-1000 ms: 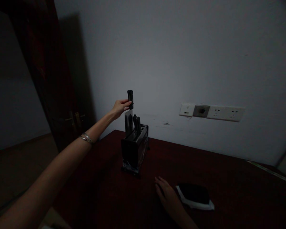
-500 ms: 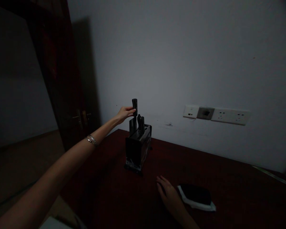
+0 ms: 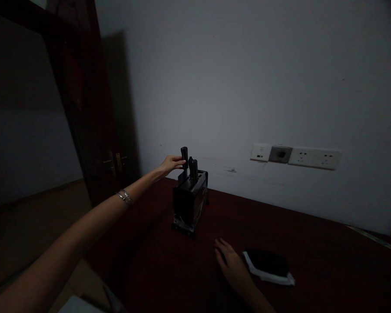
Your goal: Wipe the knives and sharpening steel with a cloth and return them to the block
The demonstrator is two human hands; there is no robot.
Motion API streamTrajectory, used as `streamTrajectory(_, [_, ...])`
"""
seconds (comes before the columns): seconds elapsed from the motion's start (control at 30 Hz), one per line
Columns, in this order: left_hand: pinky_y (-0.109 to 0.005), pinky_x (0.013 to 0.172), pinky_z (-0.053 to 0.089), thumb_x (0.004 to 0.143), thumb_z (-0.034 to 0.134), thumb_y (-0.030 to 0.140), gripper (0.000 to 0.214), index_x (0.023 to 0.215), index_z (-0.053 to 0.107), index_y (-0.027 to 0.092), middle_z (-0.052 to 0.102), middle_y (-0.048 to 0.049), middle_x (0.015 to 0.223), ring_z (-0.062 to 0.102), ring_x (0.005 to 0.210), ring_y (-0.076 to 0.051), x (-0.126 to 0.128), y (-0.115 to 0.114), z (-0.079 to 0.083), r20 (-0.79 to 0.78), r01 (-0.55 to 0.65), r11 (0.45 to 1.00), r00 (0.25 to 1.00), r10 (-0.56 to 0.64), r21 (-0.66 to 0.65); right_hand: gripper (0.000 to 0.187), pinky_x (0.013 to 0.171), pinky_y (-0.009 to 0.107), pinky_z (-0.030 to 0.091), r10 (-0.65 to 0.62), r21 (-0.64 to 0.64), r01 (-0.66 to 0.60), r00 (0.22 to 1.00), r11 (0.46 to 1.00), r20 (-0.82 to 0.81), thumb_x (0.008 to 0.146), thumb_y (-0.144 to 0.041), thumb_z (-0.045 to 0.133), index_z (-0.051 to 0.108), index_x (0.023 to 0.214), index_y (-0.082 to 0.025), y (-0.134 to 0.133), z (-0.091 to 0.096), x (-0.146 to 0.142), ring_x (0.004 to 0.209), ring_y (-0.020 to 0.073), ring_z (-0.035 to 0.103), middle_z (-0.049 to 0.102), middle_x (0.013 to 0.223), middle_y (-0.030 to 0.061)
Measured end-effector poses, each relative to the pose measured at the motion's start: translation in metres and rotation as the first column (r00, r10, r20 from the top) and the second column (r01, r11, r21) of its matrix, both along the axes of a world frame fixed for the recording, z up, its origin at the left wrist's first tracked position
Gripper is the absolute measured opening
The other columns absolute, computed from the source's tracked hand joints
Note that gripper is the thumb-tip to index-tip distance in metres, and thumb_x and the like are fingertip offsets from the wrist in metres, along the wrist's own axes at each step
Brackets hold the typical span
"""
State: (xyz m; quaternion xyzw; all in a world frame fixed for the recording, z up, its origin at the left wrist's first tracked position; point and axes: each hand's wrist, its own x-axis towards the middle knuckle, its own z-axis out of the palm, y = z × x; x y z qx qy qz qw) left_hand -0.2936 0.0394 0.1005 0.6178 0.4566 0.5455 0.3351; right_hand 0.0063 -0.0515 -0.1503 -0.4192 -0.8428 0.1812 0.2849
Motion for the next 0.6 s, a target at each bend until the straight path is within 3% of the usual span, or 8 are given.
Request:
streamTrajectory(0.4, [-0.035,0.079,0.045,0.068,0.066,0.022,0.025,0.091,0.068,0.014,0.068,-0.0071,0.089,0.06,0.085,-0.02,-0.001,0.0,-0.029,-0.102,-0.016,0.997,0.995,0.008,-0.075,0.044,0.103,0.035,0.034,-0.007,-0.006,0.007,0.999,1.0,0.031,0.087,-0.03,0.034,0.055,0.119,-0.01,-0.003,0.003,0.001,0.122,0.0218,0.044,0.052,0.127,0.0123])
streamTrajectory(0.6, [-0.037,0.074,0.046,0.069,0.067,0.024,0.025,0.092,0.067,0.014,0.068,-0.0081,0.08,0.061,0.08,-0.021,0.0,-0.004,-0.041,-0.042,0.012,0.99,0.999,-0.018,-0.142,0.043,0.104,0.036,0.033,0.002,0.019,-0.002,1.0,1.0,0.029,0.087,-0.029,0.033,0.056,0.118,-0.009,-0.002,-0.002,0.002,0.122,0.0211,0.043,0.053,0.126,0.0118])
